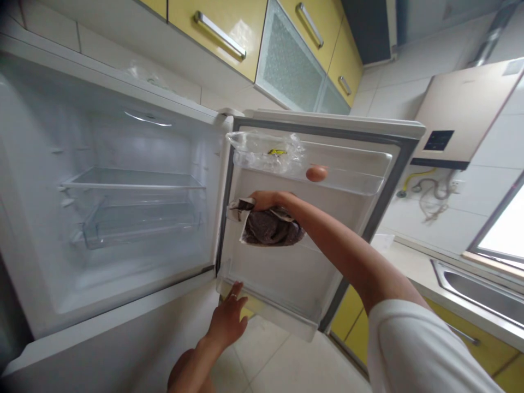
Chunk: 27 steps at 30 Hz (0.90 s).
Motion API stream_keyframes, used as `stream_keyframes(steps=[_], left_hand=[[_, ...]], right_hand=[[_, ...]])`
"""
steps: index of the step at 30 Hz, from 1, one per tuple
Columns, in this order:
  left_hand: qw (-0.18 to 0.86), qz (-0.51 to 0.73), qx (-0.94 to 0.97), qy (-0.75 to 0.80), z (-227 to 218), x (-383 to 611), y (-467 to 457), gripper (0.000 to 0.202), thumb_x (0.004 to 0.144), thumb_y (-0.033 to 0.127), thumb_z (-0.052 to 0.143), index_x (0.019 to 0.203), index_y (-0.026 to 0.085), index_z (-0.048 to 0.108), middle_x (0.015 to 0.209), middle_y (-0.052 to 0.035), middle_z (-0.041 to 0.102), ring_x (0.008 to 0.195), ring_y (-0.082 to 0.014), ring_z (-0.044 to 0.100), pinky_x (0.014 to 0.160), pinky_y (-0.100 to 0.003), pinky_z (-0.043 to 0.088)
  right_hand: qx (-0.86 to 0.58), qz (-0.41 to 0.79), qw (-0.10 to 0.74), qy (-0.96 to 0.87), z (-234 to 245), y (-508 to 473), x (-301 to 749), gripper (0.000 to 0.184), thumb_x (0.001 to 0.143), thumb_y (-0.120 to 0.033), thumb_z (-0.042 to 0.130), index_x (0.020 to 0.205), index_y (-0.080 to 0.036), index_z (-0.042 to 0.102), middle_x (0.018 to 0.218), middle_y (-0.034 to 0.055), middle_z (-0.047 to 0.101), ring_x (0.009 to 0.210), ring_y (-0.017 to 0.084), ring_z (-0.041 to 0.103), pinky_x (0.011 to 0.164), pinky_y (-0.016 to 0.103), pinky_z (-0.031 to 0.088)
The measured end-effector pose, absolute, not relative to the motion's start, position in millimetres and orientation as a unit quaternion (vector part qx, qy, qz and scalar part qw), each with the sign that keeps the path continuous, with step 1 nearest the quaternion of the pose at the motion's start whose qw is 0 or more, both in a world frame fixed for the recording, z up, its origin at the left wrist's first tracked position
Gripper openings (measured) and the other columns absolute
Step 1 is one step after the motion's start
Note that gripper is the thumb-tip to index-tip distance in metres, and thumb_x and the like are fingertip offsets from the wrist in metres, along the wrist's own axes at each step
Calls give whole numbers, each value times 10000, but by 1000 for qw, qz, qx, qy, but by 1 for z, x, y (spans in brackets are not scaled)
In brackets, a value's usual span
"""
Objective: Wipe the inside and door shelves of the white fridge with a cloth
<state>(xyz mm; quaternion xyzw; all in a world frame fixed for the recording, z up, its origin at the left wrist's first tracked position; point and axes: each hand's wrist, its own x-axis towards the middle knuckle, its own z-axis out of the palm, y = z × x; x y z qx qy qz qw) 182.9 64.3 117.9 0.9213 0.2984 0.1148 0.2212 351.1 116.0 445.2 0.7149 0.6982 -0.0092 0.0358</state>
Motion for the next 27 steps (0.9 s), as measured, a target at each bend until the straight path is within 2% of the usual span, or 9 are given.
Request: stream_keyframes(steps=[6,11,14,20,22,24,27], left_hand=[[233,105,924,285,124,178,68,563,862,244,537,1406,114,603,1727,-109,231,1617,-227,125,1264,-362,324],[236,111,920,291,130,177,66,536,865,221,547,1389,132,621,1732,-91,240,1613,-224,166,1240,-364,373],[233,113,921,290,131,177,65,512,875,214,547,1376,147,631,1733,-84,241,1609,-235,190,1224,-386,401],[238,109,920,293,132,173,67,530,886,187,549,1411,148,609,1737,-112,210,1556,-262,342,1224,-402,401],[239,108,921,287,131,172,69,529,886,180,548,1410,152,610,1740,-101,203,1569,-252,313,1235,-389,385],[239,108,923,281,128,171,70,529,884,174,542,1409,156,611,1744,-85,193,1592,-238,247,1242,-378,374],[241,106,925,273,124,172,72,534,881,172,539,1411,154,609,1746,-84,175,1609,-233,166,1258,-380,352]], right_hand=[[734,-62,85,671,452,60,379,242,840,-135,545,953,-75,750,810,-3,703,779,116,565,673,166,408],[769,-81,110,624,455,-8,417,237,803,-90,492,868,-94,720,828,53,735,741,140,601,649,198,437],[790,-82,131,594,453,-35,440,207,803,-126,508,825,-129,714,822,68,751,731,179,645,635,237,459],[817,25,159,554,452,-47,428,215,782,-167,596,911,-182,768,948,127,784,876,275,719,728,324,488],[827,79,137,539,453,-53,416,266,754,-146,597,948,-190,774,952,131,784,904,289,724,733,327,482],[837,132,67,526,450,-65,410,321,751,-163,566,1002,-199,763,982,115,781,936,288,720,746,322,487],[821,176,-163,519,439,-95,422,348,722,-259,561,1017,-206,737,968,75,769,936,264,710,791,318,522]])
